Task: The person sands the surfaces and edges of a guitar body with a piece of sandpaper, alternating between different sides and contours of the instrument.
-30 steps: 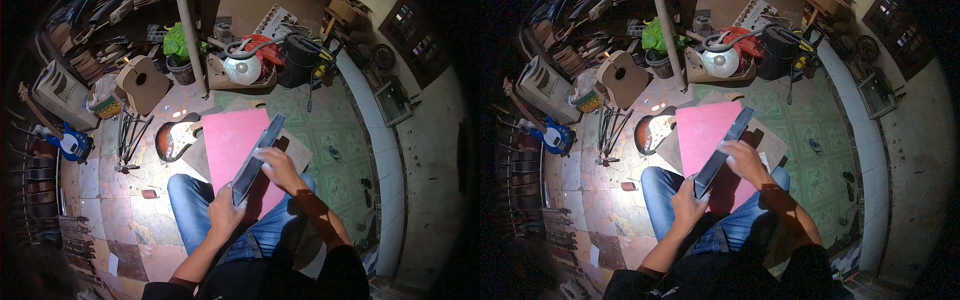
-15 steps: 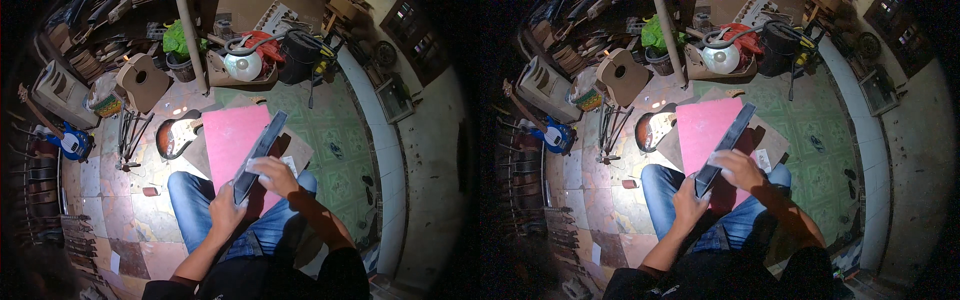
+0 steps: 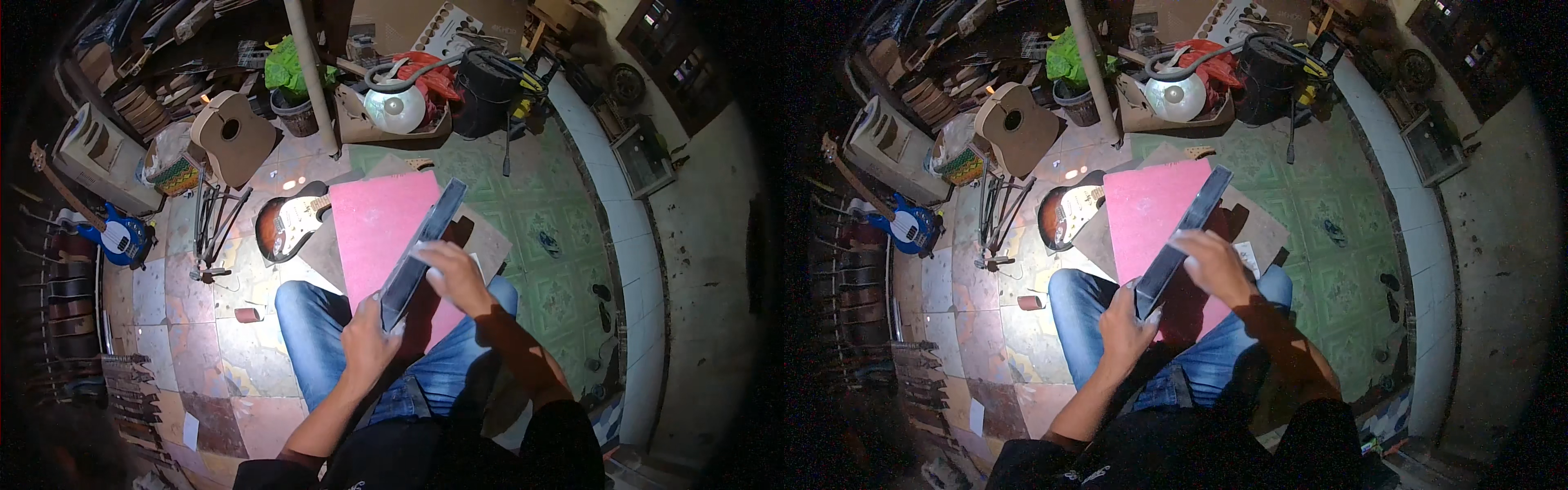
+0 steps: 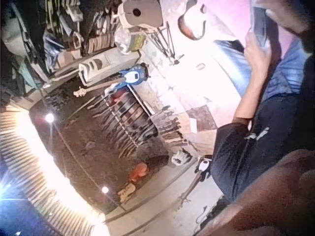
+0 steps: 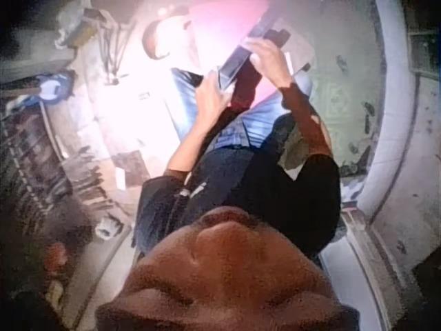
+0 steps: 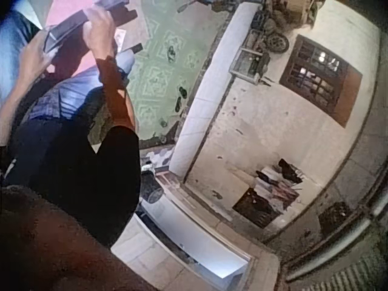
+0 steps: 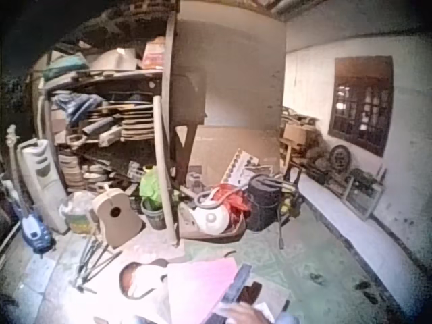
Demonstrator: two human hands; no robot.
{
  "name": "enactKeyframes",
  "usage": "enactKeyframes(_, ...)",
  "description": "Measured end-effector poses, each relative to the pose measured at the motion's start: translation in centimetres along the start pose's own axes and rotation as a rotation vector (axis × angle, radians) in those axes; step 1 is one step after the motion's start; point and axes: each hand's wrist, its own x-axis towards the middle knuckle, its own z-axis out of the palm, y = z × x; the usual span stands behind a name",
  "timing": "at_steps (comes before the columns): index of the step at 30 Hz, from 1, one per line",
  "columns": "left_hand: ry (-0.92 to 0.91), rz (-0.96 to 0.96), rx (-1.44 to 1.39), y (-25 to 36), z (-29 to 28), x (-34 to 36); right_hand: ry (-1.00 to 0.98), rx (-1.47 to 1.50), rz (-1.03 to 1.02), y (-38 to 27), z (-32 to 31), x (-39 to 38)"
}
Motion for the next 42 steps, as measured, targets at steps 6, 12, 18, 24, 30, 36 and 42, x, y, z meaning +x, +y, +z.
enactKeyframes(6, 0.018, 0.023, 0.003, -0.2, 0.1, -0.1, -0.055, 0.077, -0.126, -3.5, 0.4, -1.2)
enactKeyframes(12, 0.02, -0.003, 0.005, -0.4, 0.0, 0.1, 0.002, 0.009, 0.108, 1.0, -0.1, -0.4)
enactKeyframes(18, 0.032, 0.004, 0.005, -0.2, -0.5, 0.3, -0.029, 0.19, -0.012, -1.0, -0.4, -1.7)
enactKeyframes(24, 0.049, -0.015, 0.012, -0.3, -0.2, 0.2, -0.021, 0.212, 0.094, -1.3, -0.2, -1.8)
enactKeyframes(30, 0.06, 0.022, -0.006, -0.4, -0.4, 0.4, 0.036, 0.148, 0.105, 0.6, -0.5, -0.6)
enactKeyframes(36, 0.055, 0.0, -0.026, -0.2, -0.3, 0.3, -0.017, 0.319, 0.115, -0.3, 0.2, -1.7)
enactKeyframes(42, 0.059, 0.03, -0.007, -0.1, -0.2, 0.3, 0.036, 0.166, 0.167, 3.1, -0.1, -0.8)
